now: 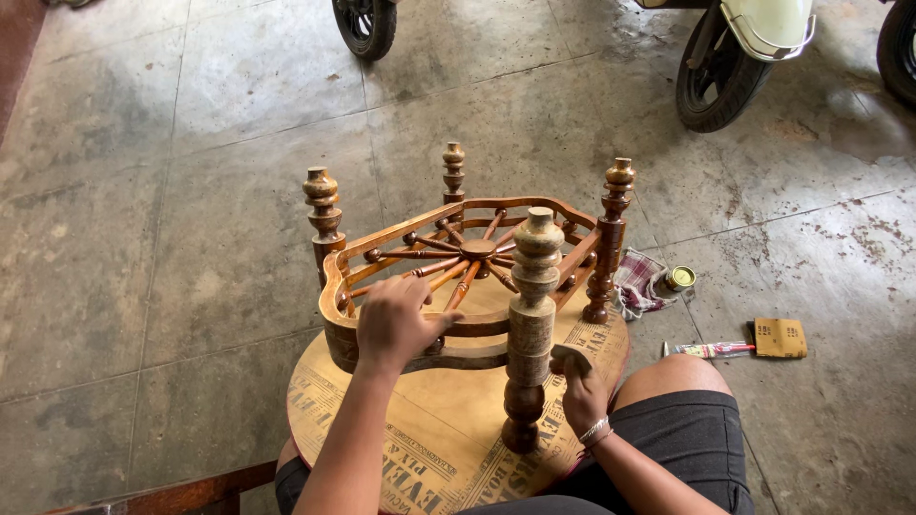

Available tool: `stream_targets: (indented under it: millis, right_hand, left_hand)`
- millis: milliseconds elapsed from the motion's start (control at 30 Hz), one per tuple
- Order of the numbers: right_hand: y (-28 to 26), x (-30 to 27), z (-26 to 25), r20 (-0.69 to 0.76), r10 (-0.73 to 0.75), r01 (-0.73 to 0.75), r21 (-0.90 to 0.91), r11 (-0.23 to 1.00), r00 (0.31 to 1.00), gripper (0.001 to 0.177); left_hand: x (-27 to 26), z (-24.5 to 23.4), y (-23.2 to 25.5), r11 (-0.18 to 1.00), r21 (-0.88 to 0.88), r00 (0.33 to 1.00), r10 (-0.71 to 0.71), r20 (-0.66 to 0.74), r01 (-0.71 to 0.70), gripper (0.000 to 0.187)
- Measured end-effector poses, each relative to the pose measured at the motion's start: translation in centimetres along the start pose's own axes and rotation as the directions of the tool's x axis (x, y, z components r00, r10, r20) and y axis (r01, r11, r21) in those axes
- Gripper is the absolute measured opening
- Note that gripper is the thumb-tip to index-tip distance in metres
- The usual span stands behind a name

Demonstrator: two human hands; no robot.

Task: The person sands the intricate wooden frame and legs of a small table with a piece of sandpaper.

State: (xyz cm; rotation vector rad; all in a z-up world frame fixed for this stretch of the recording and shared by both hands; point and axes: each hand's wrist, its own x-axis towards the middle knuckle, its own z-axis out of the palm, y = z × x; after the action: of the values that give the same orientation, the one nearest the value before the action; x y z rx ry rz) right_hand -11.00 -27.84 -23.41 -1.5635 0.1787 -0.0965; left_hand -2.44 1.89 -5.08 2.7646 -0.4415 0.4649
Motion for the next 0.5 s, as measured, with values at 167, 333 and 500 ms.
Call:
stream_targets:
  millis: [167,333,500]
  right_hand:
    - [6.6,0.4,-0.1,0.336,0.498,-0.594,0.313,0.741,0.799,0.032]
    - [13.7,0.5,-0.6,0.476,0.304,-0.450,0.230,0.863,0.825,0.037]
    - [12.2,0.8,-0.9,0.550,0.274,-0.311,-0.028,0.950,0.789,0.029]
  left_hand:
    - [-10.4,4.8,2.9,0.957,-0.280,0.932,-0.162,-0.325,0.069,0.048]
    - [-13.2,6.8,7.6,0.801,-0.263,0.727,-0.282,0.627,0.537,0.078]
    - [-12.5,9.5,9.9,0.788,-0.334,0.714,-0.182,0.676,0.517,0.103]
